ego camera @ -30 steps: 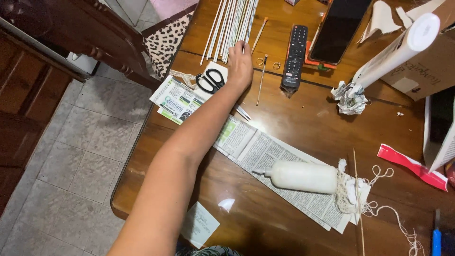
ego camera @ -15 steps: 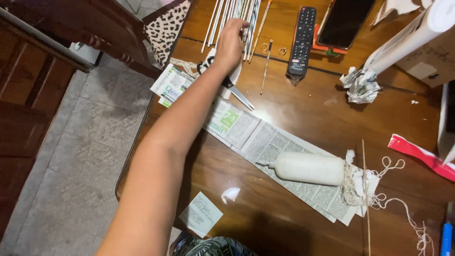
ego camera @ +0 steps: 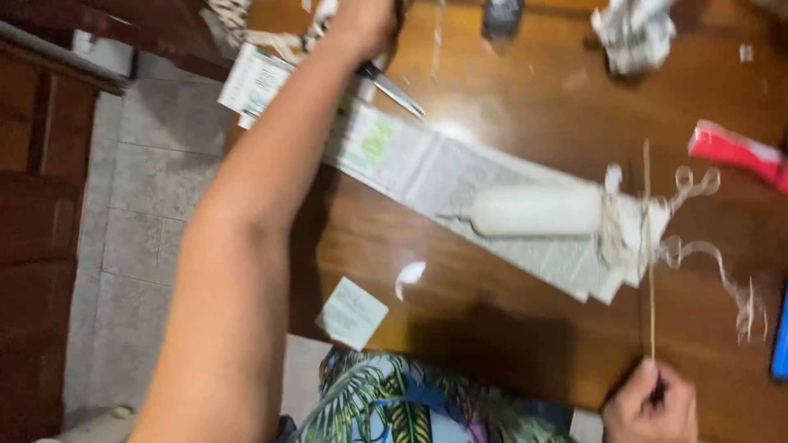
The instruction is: Rolling strips of newspaper around a thin wooden stick to create paper tubes for handcrafts
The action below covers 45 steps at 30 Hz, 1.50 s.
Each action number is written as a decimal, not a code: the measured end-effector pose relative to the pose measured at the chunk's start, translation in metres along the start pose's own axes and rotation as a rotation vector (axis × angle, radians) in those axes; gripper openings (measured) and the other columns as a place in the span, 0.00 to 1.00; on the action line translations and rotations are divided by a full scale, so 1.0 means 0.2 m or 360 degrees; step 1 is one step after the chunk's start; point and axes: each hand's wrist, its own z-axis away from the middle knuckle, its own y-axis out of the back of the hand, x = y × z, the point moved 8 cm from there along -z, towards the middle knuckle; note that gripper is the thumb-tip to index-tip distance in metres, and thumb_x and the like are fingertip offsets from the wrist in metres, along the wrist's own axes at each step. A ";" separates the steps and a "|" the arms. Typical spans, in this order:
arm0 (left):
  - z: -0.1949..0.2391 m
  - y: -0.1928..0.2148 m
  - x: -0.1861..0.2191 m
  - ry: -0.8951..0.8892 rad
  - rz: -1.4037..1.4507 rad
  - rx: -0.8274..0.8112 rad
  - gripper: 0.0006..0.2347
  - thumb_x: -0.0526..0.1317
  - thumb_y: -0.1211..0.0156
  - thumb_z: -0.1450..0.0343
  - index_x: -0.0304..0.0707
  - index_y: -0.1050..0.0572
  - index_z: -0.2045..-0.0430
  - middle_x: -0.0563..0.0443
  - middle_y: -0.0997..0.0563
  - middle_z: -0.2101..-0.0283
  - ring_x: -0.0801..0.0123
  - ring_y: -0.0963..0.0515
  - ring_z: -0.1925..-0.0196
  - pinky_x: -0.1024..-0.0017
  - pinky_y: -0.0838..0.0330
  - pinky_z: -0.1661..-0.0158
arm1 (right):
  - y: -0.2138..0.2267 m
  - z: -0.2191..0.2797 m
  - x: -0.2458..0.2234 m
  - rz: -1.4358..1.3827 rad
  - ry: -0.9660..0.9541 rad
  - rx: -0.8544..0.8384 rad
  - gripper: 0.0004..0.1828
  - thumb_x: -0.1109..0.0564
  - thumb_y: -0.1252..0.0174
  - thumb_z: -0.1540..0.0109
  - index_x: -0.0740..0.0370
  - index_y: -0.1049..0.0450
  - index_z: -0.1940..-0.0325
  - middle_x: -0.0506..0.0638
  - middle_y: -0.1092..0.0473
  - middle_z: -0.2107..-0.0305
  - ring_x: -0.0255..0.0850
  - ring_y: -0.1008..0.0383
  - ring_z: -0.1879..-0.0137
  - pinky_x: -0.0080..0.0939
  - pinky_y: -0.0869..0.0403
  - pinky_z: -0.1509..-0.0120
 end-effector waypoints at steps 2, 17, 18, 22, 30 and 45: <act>0.02 0.11 0.22 -0.0033 0.0075 -0.0008 0.10 0.34 0.44 0.34 0.38 0.29 0.60 0.41 0.24 0.64 0.49 0.25 0.65 0.59 0.33 0.66 | 0.03 -0.05 -0.09 -0.0098 0.0180 0.0075 0.11 0.64 0.45 0.27 0.78 0.28 0.61 0.64 0.34 0.70 0.58 0.36 0.65 0.50 0.38 0.59; 0.32 0.36 0.98 0.0085 0.0381 -0.0472 0.17 0.45 0.65 0.25 0.31 0.36 0.49 0.40 0.33 0.44 0.53 0.38 0.40 0.54 0.49 0.41 | 0.17 -0.29 -0.44 -0.0184 0.0274 0.0072 0.18 0.63 0.44 0.38 0.82 0.35 0.50 0.69 0.45 0.56 0.60 0.40 0.50 0.54 0.36 0.44; 0.36 0.34 0.95 0.0071 0.0380 -0.0473 0.17 0.45 0.65 0.25 0.31 0.36 0.49 0.40 0.33 0.44 0.53 0.38 0.40 0.54 0.49 0.41 | 0.15 -0.31 -0.46 -0.0181 0.0265 0.0083 0.18 0.63 0.44 0.38 0.82 0.35 0.50 0.69 0.45 0.56 0.60 0.40 0.50 0.54 0.36 0.44; 0.48 0.26 0.88 0.0011 0.0172 -0.0570 0.19 0.44 0.62 0.25 0.41 0.44 0.40 0.44 0.47 0.35 0.51 0.49 0.33 0.49 0.59 0.39 | -0.06 -0.44 -0.71 -0.0200 0.0730 -0.0261 0.23 0.53 0.35 0.46 0.61 0.29 0.48 0.61 0.36 0.50 0.53 0.37 0.45 0.54 0.37 0.42; 0.58 0.26 0.89 0.0084 -0.0011 -0.0666 0.21 0.49 0.67 0.24 0.45 0.52 0.37 0.50 0.54 0.33 0.56 0.56 0.31 0.53 0.66 0.37 | -0.59 -0.65 -0.84 -0.0265 0.1175 -0.0982 0.30 0.58 0.50 0.38 0.45 0.49 0.33 0.55 0.54 0.36 0.52 0.57 0.31 0.58 0.61 0.30; 0.81 0.49 1.03 0.0223 0.0256 -0.0515 0.25 0.56 0.64 0.26 0.49 0.55 0.37 0.50 0.55 0.32 0.57 0.57 0.29 0.47 0.74 0.35 | -0.14 -0.67 -0.69 -0.0306 0.0802 -0.0459 0.17 0.66 0.39 0.36 0.72 0.32 0.45 0.65 0.41 0.47 0.58 0.43 0.42 0.65 0.38 0.43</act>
